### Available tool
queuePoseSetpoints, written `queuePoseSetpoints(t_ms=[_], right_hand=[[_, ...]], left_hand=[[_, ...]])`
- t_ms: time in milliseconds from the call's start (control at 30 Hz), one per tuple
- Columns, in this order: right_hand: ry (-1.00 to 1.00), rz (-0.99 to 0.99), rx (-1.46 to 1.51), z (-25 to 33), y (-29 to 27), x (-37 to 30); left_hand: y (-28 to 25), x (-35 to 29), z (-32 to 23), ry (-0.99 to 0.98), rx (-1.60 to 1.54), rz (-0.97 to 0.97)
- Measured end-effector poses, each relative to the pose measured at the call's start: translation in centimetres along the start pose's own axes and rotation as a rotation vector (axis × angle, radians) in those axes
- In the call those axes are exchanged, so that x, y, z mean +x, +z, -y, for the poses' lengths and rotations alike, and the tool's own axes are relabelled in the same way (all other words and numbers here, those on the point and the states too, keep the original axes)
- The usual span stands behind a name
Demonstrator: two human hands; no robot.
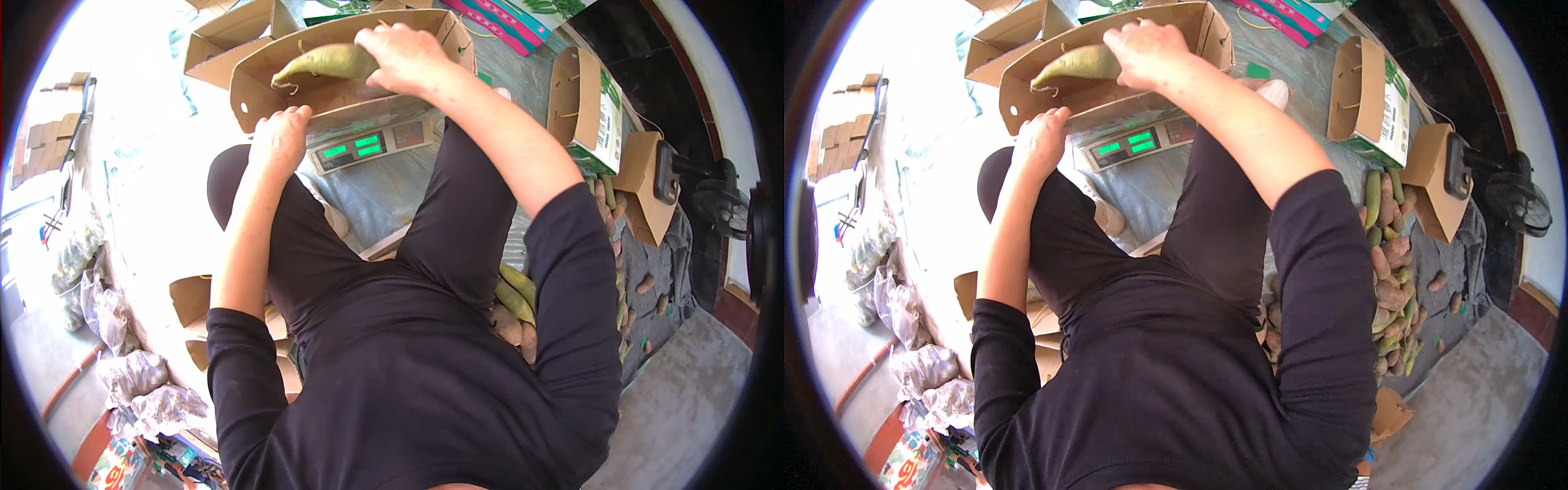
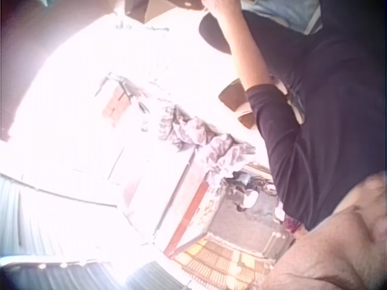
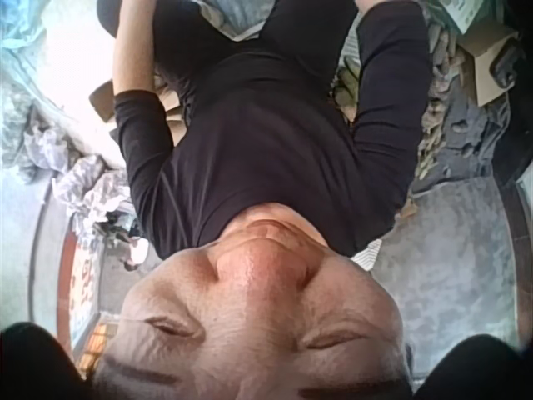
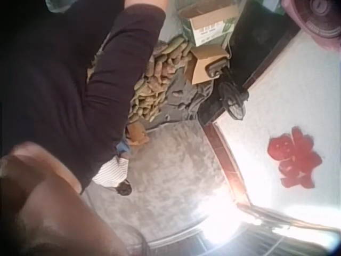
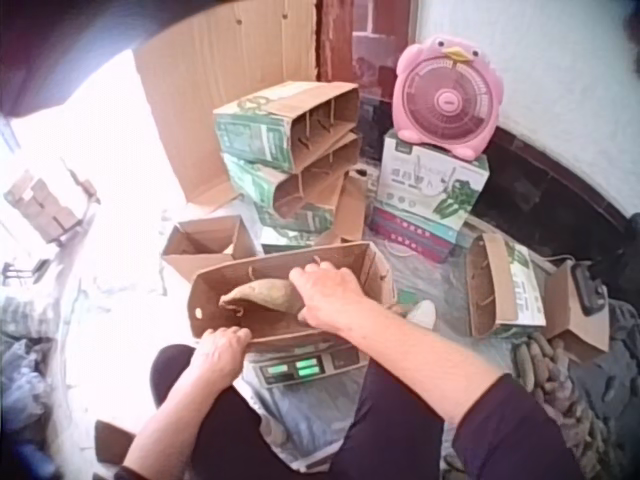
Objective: Sort and package produce (mangos/yams) into cardboard boxes after weighing them.
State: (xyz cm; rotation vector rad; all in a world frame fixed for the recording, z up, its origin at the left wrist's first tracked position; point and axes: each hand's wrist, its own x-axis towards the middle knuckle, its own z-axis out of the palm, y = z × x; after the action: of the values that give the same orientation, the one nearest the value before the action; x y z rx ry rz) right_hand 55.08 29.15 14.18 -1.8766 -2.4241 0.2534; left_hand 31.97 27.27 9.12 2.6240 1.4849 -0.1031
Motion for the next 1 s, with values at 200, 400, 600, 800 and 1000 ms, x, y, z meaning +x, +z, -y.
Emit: queuePoseSetpoints(t_ms=[200,400,600,800,1000], right_hand=[[0.028,-0.043,0.539,-3.1,-0.3,-1.4],[0.358,-0.484,0.776,-14.0,2.9,-12.5],[0.913,0.213,0.628,-19.4,25.8,-33.3],[1.353,0.815,1.215,-6.7,36.4,-44.0],[1.456,0.729,1.218,-4.8,34.9,-43.5]], left_hand=[[0.1,-0.4,0.4,0.031,-0.022,0.004],[0.3,-0.7,0.8,0.044,-0.027,-0.022],[-0.1,0.0,0.0,0.049,-0.032,-0.008],[-0.2,-0.6,0.1,0.015,-0.011,-0.018],[-0.6,0.0,-0.5,0.012,-0.008,0.01]])
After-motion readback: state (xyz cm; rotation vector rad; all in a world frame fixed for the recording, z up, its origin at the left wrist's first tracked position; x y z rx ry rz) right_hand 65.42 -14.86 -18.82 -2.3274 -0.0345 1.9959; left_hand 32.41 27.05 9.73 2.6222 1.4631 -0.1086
